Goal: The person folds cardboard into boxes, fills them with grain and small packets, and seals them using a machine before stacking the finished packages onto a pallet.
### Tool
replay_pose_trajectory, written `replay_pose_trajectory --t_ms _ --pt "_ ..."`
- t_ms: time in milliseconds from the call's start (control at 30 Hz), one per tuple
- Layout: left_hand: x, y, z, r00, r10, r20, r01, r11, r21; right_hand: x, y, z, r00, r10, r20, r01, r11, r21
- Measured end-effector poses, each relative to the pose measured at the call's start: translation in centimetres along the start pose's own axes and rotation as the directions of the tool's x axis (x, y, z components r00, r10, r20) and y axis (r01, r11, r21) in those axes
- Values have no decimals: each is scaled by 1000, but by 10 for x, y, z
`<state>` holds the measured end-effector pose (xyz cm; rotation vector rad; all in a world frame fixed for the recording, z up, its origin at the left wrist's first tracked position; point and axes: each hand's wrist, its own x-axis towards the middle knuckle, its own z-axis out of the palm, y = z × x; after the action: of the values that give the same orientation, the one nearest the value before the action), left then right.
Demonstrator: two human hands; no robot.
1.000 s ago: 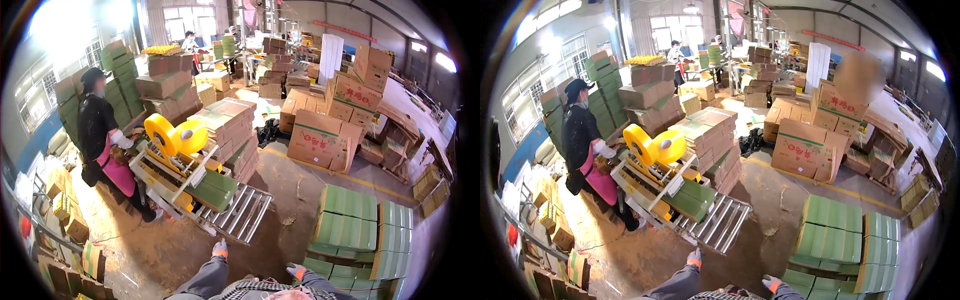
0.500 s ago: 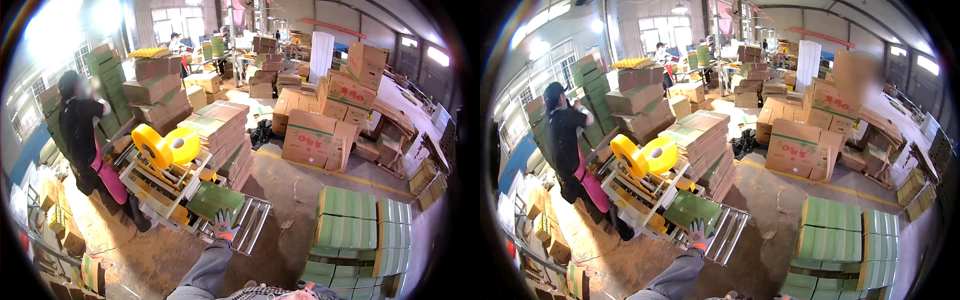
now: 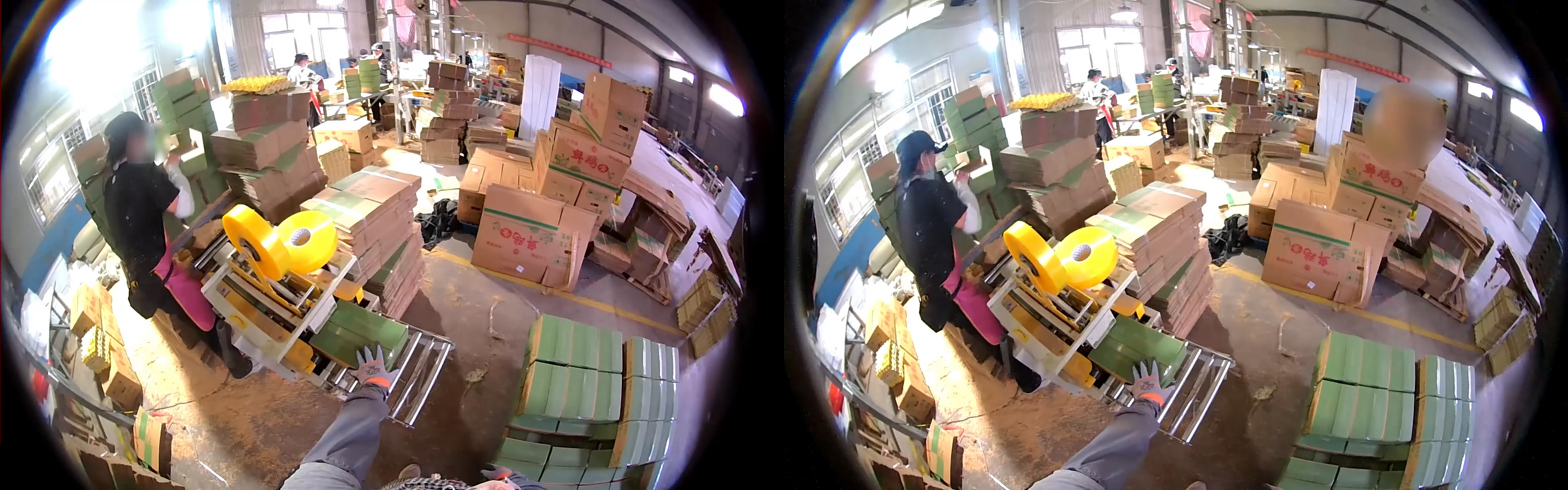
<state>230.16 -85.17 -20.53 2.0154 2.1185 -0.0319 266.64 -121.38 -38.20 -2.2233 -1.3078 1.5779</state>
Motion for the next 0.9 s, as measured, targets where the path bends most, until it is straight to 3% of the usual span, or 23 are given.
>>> replay_pose_trajectory --t_ms 67,133,167,233,267,333,400,467,500,533,600,633,700,767,800,833,867,900 --pt "12 0 0 997 11 76 -12 1000 25 20 10 2 1000 -20 -19 20 1000 15" --pt "7 0 0 999 30 46 -32 997 63 39 23 3 979 13 205 -17 1000 16" --pt "8 -2 5 999 36 28 -38 995 94 30 14 0 978 13 206 -18 1000 21" --pt "11 -7 15 997 73 15 -74 990 123 10 -10 -10 995 -90 37 91 996 -17" --pt "11 -9 16 997 77 14 -79 989 126 9 -25 -16 995 -91 34 91 996 -12" --pt "8 -10 20 998 60 -29 -58 998 37 8 -44 -27 976 -205 80 219 933 -284" --pt "7 -11 22 998 54 -42 -53 998 37 20 -50 -31 967 -241 85 254 939 -233" --pt "5 -13 21 999 43 0 -43 998 41 49 -44 -27 956 -289 -50 269 932 -244" --pt "1 -13 19 998 51 -41 -52 998 -23 59 -55 -36 972 -225 73 235 954 -187" --pt "-1 -13 20 998 49 -41 -49 999 -18 60 -77 -43 971 -227 77 238 954 -184" --pt "-6 -16 27 998 58 -17 -58 998 21 44 -126 -50 982 -189 29 188 982 28" --pt "-8 -16 34 998 58 -2 -58 998 33 91 -101 -27 971 -236 -30 237 971 25" --pt "-27 -8 36 992 112 -50 -110 994 28 93 -145 -19 967 -250 -52 255 937 237" --pt "-53 7 35 979 152 -136 -160 986 -51 87 -194 -2 969 -242 -57 227 766 602" --pt "-69 16 32 975 144 -171 -169 975 -142 88 -211 14 967 -244 -69 206 599 774" --pt "-85 26 16 984 153 -94 -168 969 -181 113 -209 38 964 -236 -126 165 152 975" --pt "-98 34 10 986 166 -11 -163 953 -253 136 -208 53 964 -239 -117 156 152 976" --pt "-103 31 34 985 161 -64 -169 814 -555 158 -207 67 963 -268 -30 74 156 985"
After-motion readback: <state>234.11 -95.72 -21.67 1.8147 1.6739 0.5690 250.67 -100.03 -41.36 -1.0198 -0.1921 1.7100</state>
